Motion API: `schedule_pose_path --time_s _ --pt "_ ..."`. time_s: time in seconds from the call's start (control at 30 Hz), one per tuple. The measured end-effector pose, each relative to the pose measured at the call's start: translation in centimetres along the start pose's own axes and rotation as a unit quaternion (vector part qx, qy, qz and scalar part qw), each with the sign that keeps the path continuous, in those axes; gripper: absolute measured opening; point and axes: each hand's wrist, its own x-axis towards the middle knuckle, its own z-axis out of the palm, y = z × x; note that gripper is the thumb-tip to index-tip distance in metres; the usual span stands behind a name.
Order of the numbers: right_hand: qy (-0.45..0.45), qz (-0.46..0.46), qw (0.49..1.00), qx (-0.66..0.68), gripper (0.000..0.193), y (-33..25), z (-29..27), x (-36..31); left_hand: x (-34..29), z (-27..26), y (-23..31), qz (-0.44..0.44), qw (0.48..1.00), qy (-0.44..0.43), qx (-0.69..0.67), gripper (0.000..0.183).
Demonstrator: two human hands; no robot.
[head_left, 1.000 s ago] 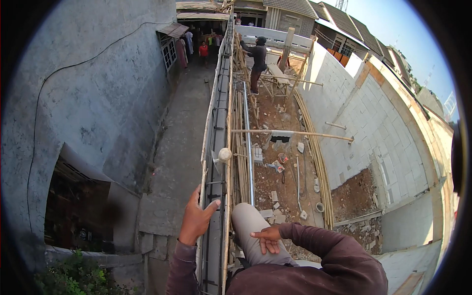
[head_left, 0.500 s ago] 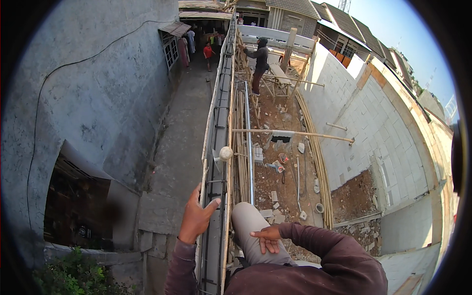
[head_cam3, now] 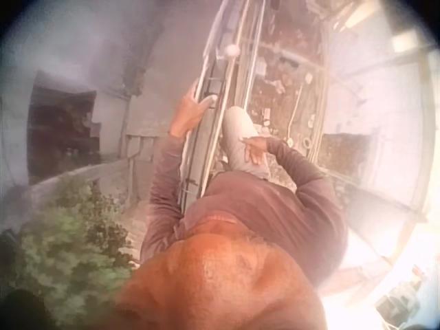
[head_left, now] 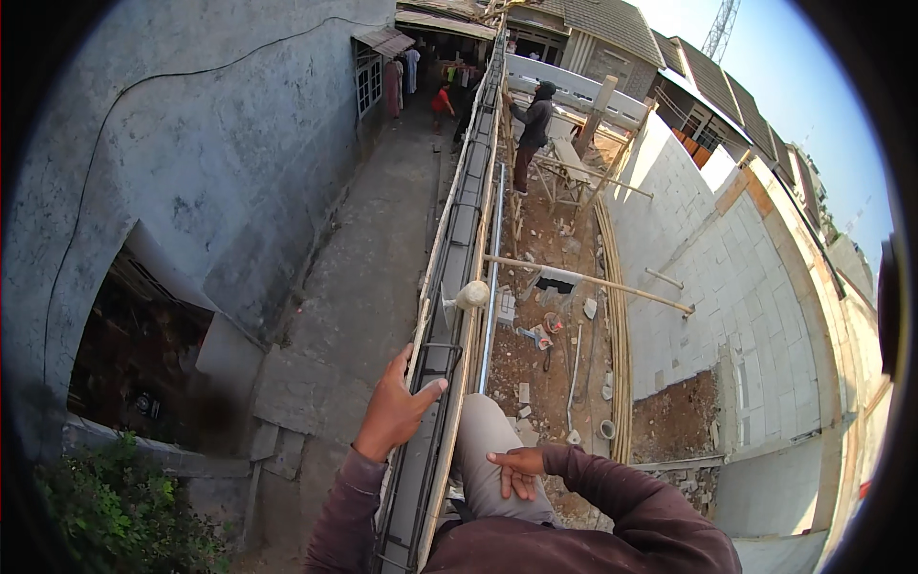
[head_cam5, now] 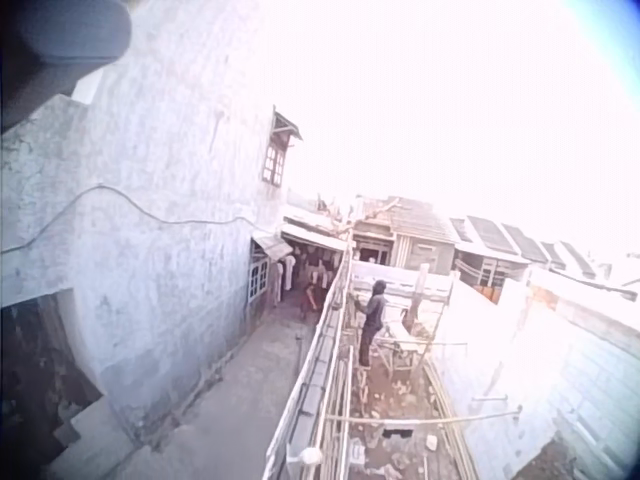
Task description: The person holds a wooden formwork panel against the top of a masonry wall by hand at a construction site.
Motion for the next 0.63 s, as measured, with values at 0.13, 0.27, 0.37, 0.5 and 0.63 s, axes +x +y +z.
schedule_pose_path --time_s 0.13,0.27,0.37,0.5,0.63 --pt "0.018 0.010 1.000 -0.005 0.108 -0.3 0.1 -0.5 -0.2 0.0 0.3 -0.006 1.000 -0.002 0.002 0.081" --pt "0.013 0.030 0.999 -0.024 0.106 -1.0 0.1 -0.8 -0.1 0.1 -0.6 0.006 0.998 0.025 0.048 0.082" --pt "0.008 0.018 0.999 -0.025 0.105 -0.6 -0.1 -0.7 0.1 0.4 -1.2 0.032 0.998 0.031 0.055 0.077" --pt "0.004 0.007 1.000 -0.023 0.108 -0.5 -0.4 -0.7 -0.2 0.2 0.3 0.025 0.998 0.023 0.054 0.079" --pt "0.000 0.002 1.000 -0.029 0.109 -0.6 -0.3 -1.0 -0.4 0.4 0.8 0.011 0.999 0.028 0.044 0.081"
